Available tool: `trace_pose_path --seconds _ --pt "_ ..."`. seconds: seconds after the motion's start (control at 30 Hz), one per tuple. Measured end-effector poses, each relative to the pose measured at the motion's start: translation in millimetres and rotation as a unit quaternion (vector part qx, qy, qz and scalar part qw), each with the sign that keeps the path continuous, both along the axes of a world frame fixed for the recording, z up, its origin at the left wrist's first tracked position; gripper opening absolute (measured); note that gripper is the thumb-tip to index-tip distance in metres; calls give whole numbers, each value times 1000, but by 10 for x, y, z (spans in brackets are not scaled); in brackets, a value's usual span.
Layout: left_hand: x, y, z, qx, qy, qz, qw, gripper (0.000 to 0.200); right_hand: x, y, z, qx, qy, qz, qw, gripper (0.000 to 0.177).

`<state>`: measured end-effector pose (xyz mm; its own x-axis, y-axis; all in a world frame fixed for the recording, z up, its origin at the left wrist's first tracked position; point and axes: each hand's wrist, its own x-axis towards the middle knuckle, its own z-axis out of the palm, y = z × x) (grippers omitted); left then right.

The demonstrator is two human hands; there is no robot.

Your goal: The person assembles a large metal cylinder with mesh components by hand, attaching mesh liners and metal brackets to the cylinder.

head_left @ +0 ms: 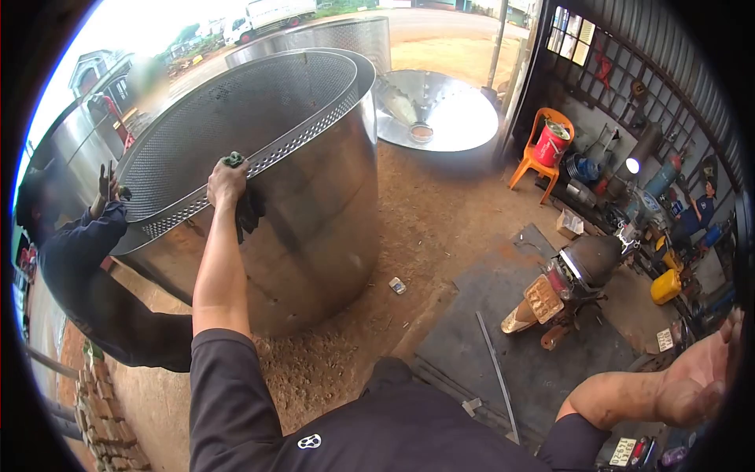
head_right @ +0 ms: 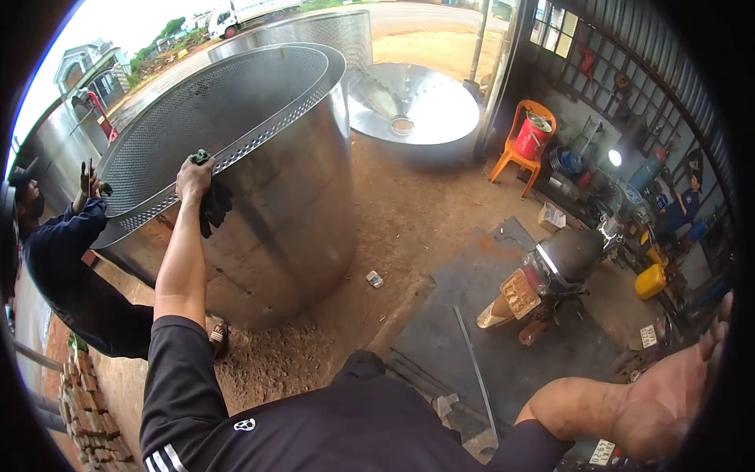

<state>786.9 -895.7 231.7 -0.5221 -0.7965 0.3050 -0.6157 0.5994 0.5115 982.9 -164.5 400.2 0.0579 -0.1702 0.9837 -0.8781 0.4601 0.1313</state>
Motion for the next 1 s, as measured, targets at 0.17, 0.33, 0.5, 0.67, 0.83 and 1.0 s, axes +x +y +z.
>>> trace_pose_path --seconds 0.17,0.33,0.5,0.67,0.83,1.0 --pt "49 120 80 29 15 24 999 53 -662 -275 -1888 -192 -389 -3 901 38" --pt "10 49 20 33 11 19 999 54 -635 -756 -3941 -167 -716 -31 677 33" --pt "13 56 39 28 8 28 999 53 -273 -1257 -4005 78 -786 -24 612 40" --pt "60 90 66 28 17 24 999 52 -313 -1510 -4062 156 -783 3 602 41" --pt "51 66 39 24 23 23 999 52 -295 -1680 -4212 179 -787 38 589 40" --pt "47 77 33 22 33 22 999 50 -254 -1721 -4252 223 -796 51 560 40"
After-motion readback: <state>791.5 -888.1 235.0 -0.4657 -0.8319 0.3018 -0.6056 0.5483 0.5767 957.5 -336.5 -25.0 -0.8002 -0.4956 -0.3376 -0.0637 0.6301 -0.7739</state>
